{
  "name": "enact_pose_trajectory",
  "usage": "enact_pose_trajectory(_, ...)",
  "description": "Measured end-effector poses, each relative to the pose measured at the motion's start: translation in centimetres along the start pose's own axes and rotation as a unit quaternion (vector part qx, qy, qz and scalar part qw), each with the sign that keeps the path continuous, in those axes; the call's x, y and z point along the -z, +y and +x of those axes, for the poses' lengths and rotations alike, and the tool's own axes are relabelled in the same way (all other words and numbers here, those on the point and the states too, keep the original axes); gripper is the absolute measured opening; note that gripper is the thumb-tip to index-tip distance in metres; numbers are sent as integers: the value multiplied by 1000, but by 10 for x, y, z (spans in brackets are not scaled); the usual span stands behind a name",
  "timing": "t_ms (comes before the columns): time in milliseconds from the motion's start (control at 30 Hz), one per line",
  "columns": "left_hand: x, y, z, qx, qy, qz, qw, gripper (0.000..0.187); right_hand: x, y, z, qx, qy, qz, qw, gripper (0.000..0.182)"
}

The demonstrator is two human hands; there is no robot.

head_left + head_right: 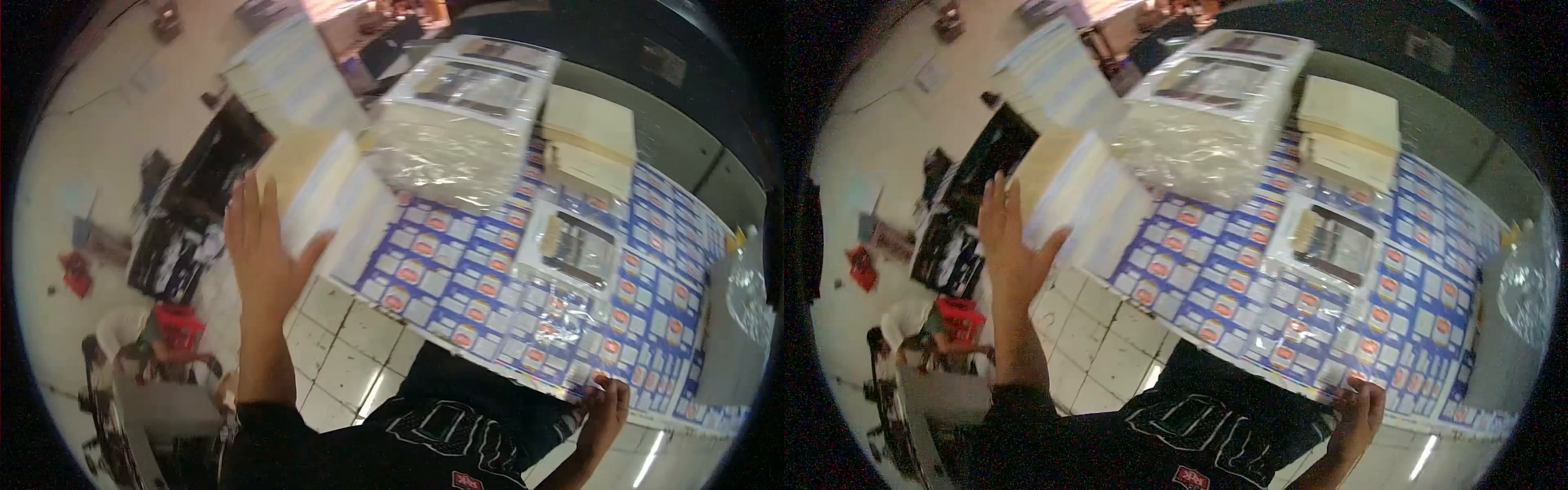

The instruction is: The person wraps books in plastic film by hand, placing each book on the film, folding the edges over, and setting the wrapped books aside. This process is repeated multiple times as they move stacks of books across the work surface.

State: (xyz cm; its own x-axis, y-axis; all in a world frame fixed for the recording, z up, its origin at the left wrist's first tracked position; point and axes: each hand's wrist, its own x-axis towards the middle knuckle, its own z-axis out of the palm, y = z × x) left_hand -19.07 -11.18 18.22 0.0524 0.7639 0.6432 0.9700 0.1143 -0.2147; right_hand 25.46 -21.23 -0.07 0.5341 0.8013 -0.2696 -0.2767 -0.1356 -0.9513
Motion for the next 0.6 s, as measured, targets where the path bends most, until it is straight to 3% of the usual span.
enact_pose_trajectory(67,-21,-28,-9,19,-24,84,996,78,-14,-15,-4,15,-26,-34,999,19)
enact_pose_trajectory(133,-32,-31,-12,40,-119,-27,992,64,-19,-15,-5,50,-52,-38,997,18)
enact_pose_trajectory(167,-33,-31,-15,17,-81,-35,996,49,-23,-15,-6,85,-77,-45,992,17)
enact_pose_trajectory(267,-27,-26,-25,41,-66,-41,996,41,-36,-16,-20,89,-99,-29,991,15)
enact_pose_trajectory(333,-22,-44,-39,12,2,-31,999,38,-39,-15,-28,66,-123,-64,988,14)
enact_pose_trajectory(367,-7,-40,-40,8,91,-105,990,32,-37,-11,-29,63,-152,-40,985,15)
enact_pose_trajectory(400,-3,-47,-40,0,158,-64,985,28,-36,-7,-29,63,-189,-17,980,15)
enact_pose_trajectory(467,18,-47,-44,84,219,-212,949,32,-30,-3,-31,39,-230,4,972,21)
enact_pose_trajectory(500,34,-28,-43,221,218,-138,941,39,-30,-2,-33,40,-215,1,976,21)
enact_pose_trajectory(567,38,13,-44,258,259,-265,892,44,-31,-1,-43,25,-326,35,945,39)
enact_pose_trajectory(600,30,33,-50,272,268,-330,864,44,-35,-7,-44,38,-400,49,914,70)
